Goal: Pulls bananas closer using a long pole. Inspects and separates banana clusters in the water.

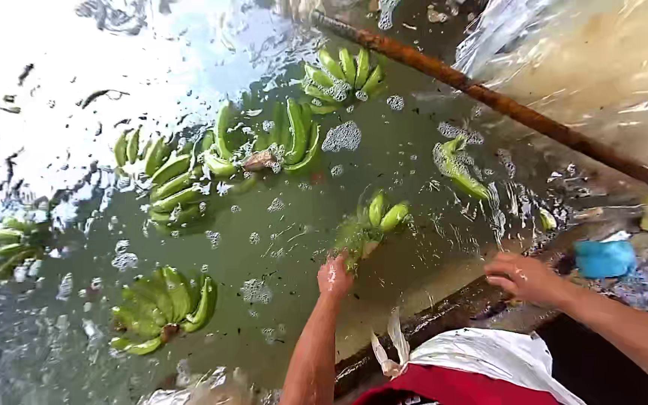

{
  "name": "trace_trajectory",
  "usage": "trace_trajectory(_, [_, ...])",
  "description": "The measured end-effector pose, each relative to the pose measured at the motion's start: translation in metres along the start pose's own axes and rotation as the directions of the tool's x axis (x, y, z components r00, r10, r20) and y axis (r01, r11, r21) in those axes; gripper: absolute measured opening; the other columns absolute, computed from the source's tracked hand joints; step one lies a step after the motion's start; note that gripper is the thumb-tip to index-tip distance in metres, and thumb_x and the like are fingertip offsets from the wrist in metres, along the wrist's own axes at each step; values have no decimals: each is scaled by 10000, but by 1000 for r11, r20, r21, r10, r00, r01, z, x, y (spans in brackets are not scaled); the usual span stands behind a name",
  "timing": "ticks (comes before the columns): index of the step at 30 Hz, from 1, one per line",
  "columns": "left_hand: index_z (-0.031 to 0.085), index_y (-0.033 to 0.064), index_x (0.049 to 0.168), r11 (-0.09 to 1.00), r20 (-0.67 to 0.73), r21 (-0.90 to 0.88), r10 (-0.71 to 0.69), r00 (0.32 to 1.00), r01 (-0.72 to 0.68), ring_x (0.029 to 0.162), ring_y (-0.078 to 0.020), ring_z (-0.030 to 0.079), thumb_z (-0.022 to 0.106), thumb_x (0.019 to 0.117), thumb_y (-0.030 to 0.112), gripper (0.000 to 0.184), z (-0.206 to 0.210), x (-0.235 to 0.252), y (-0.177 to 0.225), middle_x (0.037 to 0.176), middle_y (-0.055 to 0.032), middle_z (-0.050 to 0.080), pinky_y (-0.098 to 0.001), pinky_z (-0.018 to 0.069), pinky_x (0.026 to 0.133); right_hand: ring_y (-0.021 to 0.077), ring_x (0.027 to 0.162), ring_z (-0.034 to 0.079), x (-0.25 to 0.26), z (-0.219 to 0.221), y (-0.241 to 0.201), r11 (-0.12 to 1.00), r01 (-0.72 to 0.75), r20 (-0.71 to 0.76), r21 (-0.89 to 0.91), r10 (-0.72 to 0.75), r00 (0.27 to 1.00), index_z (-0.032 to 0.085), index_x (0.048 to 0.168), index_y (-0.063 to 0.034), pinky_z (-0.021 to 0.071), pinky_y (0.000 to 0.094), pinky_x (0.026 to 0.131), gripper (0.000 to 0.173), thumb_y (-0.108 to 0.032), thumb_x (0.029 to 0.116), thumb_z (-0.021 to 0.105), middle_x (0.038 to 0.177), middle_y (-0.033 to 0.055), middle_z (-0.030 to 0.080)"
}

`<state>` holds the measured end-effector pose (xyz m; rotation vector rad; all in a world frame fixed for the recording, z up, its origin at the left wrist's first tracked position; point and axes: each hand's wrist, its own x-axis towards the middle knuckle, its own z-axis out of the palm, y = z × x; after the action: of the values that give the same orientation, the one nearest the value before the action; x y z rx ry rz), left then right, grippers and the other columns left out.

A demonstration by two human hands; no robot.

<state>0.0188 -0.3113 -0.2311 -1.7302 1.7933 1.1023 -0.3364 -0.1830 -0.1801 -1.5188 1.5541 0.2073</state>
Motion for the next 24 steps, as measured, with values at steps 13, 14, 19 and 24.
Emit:
trace_trajectory(13, [474, -59, 1439, 537, -58, -842, -195, 979, 57, 1240, -364, 596, 642, 1014, 150, 503, 36, -23, -37, 1341, -299, 588, -511, 475, 1058, 573, 1077, 628, -32, 91, 10, 968, 116, -356, -220, -191, 915, 736, 994, 88, 457, 712, 933, 156, -3, 868, 748, 1071, 336, 685])
trace_trajectory(14, [457, -62, 1449, 493, -37, -868, -183, 982, 59, 1246, -359, 594, 613, 1032, 163, 499, 46, -29, -40, 1350, -297, 582, -508, 477, 1061, 565, 1070, 634, -34, 94, 13, 963, 130, -365, -235, -211, 907, 740, 988, 81, 456, 709, 937, 147, 2, 864, 747, 1064, 325, 692])
trace_trajectory(19, [351, -71, 1500, 292, 51, -952, -134, 990, 88, 1200, -345, 584, 298, 1135, 308, 528, 66, -51, -54, 1418, -292, 507, -496, 497, 994, 573, 1088, 631, -34, 90, 11, 969, 146, -351, -197, -209, 913, 730, 1014, 103, 457, 715, 943, 172, 20, 864, 739, 1089, 346, 683])
trace_trajectory(24, [112, 70, 1625, 131, -33, -991, -290, 957, 6, 1288, -330, 544, 231, 1131, 414, 614, 51, -31, -63, 1604, -247, 323, -429, 488, 1004, 562, 1293, 516, -37, 58, 12, 999, -54, -337, 3, 52, 940, 658, 1189, 139, 391, 640, 1097, 267, -28, 990, 598, 1289, 376, 600])
